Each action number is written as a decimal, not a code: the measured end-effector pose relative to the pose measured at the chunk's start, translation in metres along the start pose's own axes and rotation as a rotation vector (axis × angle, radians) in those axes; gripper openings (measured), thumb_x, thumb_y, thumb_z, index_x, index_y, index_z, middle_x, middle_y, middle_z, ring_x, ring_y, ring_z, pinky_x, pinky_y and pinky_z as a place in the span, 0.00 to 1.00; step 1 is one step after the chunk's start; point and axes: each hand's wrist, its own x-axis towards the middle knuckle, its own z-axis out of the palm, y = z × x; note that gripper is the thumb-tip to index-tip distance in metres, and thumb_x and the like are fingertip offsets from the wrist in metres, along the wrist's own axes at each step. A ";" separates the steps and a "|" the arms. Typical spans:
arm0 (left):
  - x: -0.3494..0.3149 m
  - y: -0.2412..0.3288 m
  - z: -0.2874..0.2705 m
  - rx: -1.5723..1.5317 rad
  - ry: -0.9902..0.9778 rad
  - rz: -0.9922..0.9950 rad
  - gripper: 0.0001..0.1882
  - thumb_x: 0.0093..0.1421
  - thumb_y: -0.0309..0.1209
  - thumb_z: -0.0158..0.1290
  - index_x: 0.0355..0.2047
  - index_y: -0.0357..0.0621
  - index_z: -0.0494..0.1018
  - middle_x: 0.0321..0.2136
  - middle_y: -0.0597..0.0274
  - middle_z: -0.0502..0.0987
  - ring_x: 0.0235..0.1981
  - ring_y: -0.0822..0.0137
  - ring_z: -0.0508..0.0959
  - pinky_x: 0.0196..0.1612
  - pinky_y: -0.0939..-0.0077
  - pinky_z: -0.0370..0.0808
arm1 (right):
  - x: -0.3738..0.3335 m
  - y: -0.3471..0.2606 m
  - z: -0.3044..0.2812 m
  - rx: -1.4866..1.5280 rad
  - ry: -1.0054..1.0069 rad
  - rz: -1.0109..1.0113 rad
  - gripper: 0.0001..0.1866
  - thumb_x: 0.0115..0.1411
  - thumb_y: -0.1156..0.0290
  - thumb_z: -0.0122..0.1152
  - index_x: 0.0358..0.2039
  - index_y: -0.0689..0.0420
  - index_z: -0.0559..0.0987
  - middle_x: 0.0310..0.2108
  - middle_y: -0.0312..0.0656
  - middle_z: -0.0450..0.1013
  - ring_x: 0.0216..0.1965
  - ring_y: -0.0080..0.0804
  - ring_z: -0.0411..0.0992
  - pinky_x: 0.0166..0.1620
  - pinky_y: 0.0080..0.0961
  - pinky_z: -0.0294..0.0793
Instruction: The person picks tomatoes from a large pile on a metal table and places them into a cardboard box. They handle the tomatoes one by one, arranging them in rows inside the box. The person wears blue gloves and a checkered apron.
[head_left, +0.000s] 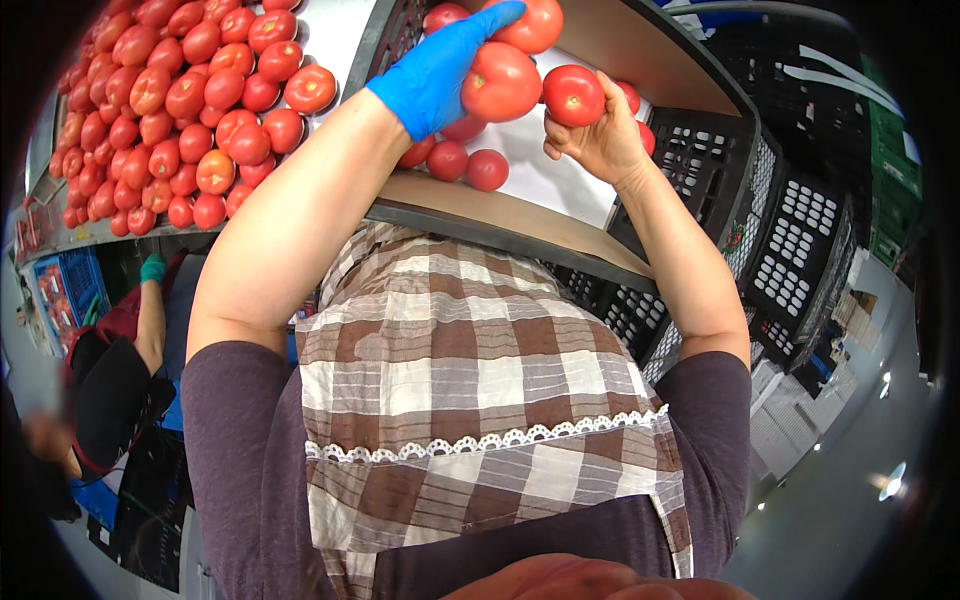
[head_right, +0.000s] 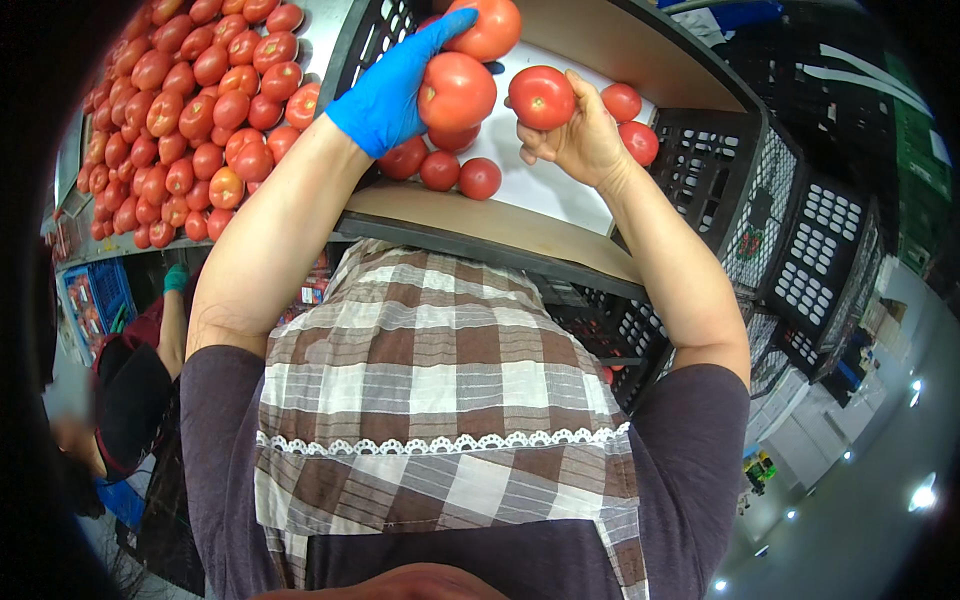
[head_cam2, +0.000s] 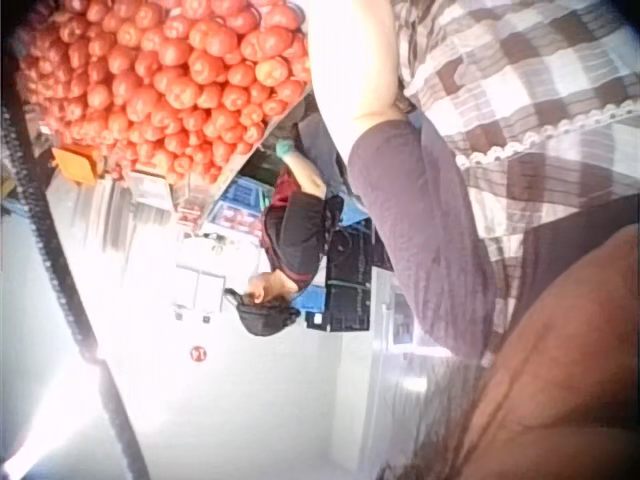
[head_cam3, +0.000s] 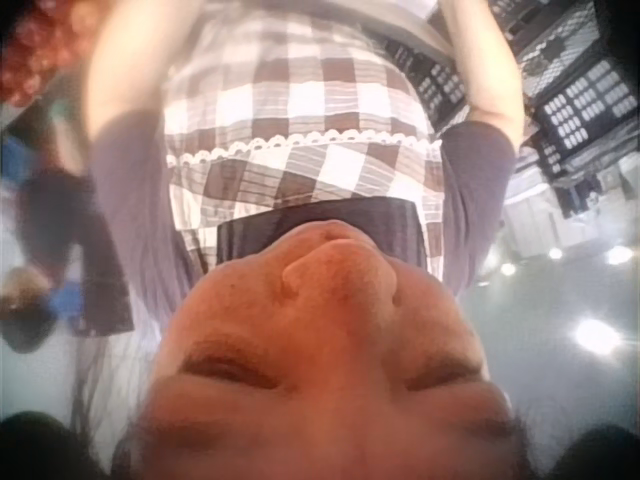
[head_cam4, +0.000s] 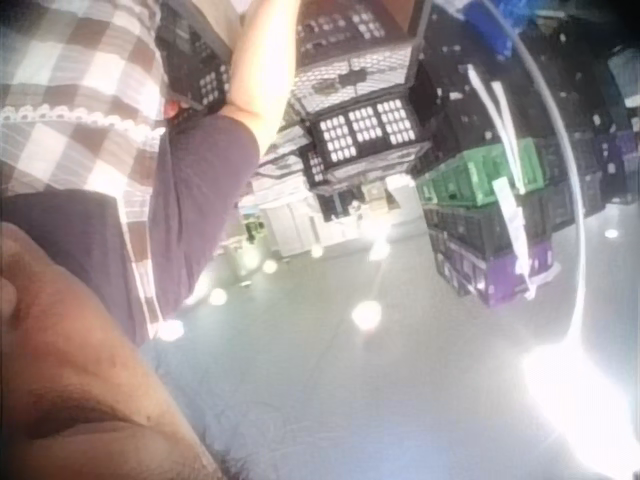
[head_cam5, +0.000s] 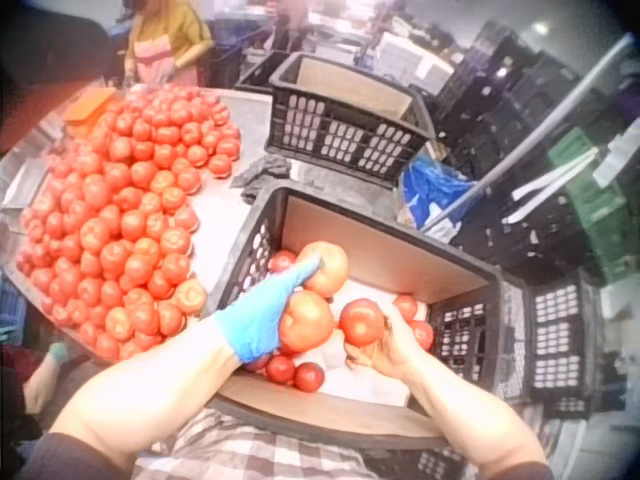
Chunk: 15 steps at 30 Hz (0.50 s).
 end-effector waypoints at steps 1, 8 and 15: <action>0.003 -0.003 0.002 -0.022 0.017 0.127 0.31 0.62 0.50 0.62 0.57 0.41 0.72 0.44 0.54 0.81 0.41 0.64 0.84 0.41 0.68 0.85 | -0.002 -0.002 0.003 0.040 -0.088 -0.019 0.37 0.72 0.40 0.29 0.48 0.62 0.76 0.21 0.42 0.71 0.17 0.29 0.60 0.34 0.35 0.71; 0.002 0.016 0.001 0.068 -0.451 -0.153 0.26 0.65 0.61 0.50 0.43 0.52 0.71 0.26 0.53 0.74 0.20 0.55 0.73 0.25 0.59 0.76 | 0.003 -0.001 0.024 -0.191 0.444 -0.207 0.27 0.76 0.51 0.36 0.35 0.61 0.74 0.14 0.39 0.63 0.12 0.26 0.54 0.28 0.35 0.76; 0.012 -0.005 0.002 -0.170 -0.388 -0.140 0.31 0.66 0.65 0.45 0.44 0.49 0.73 0.33 0.57 0.77 0.31 0.57 0.80 0.31 0.57 0.82 | 0.026 0.009 0.008 -0.490 0.322 -0.366 0.07 0.68 0.67 0.52 0.36 0.54 0.77 0.24 0.31 0.71 0.20 0.18 0.60 0.24 0.21 0.56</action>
